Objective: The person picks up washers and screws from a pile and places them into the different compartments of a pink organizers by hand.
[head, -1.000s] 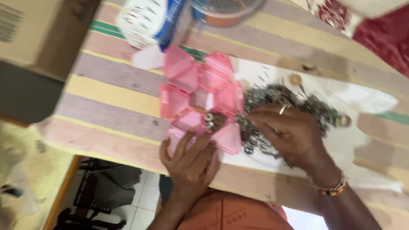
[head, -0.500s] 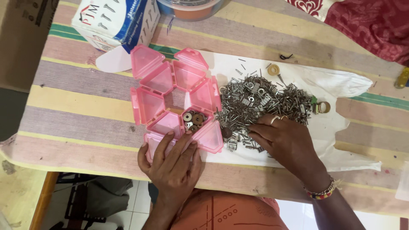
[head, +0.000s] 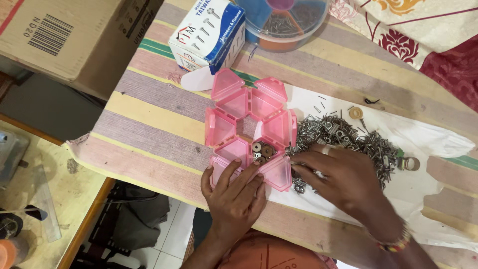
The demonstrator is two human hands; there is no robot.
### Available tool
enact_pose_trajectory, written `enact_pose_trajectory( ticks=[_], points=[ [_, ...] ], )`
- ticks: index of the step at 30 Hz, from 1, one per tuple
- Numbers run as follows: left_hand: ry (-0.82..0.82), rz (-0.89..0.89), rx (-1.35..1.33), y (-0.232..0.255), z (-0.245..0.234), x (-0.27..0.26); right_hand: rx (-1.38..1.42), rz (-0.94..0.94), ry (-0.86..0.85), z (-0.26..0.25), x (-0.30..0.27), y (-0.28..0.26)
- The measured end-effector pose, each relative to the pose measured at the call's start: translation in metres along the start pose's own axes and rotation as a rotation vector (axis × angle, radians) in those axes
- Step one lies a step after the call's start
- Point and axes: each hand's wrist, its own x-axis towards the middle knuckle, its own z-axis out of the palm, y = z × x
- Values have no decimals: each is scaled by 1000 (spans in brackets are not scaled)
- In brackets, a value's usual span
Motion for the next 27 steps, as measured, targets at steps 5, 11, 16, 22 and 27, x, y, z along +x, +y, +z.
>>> enact_pose_trajectory(
  ticks=[5, 11, 16, 22, 27],
  points=[
    [7, 2, -7, 1, -1, 2, -73, -135, -4, 23, 32, -15],
    [9, 10, -10, -2, 0, -1, -56, -78, 69, 13, 21, -12],
    [-26, 13, 5, -6, 3, -8, -59, 202, 60, -15, -18, 16],
    [-67, 3, 38, -6, 3, -7, -37, 209, -91, -11, -54, 40],
    [-73, -4, 37, -5, 3, -7, -66, 200, -124, 7, -62, 41]
  ],
)
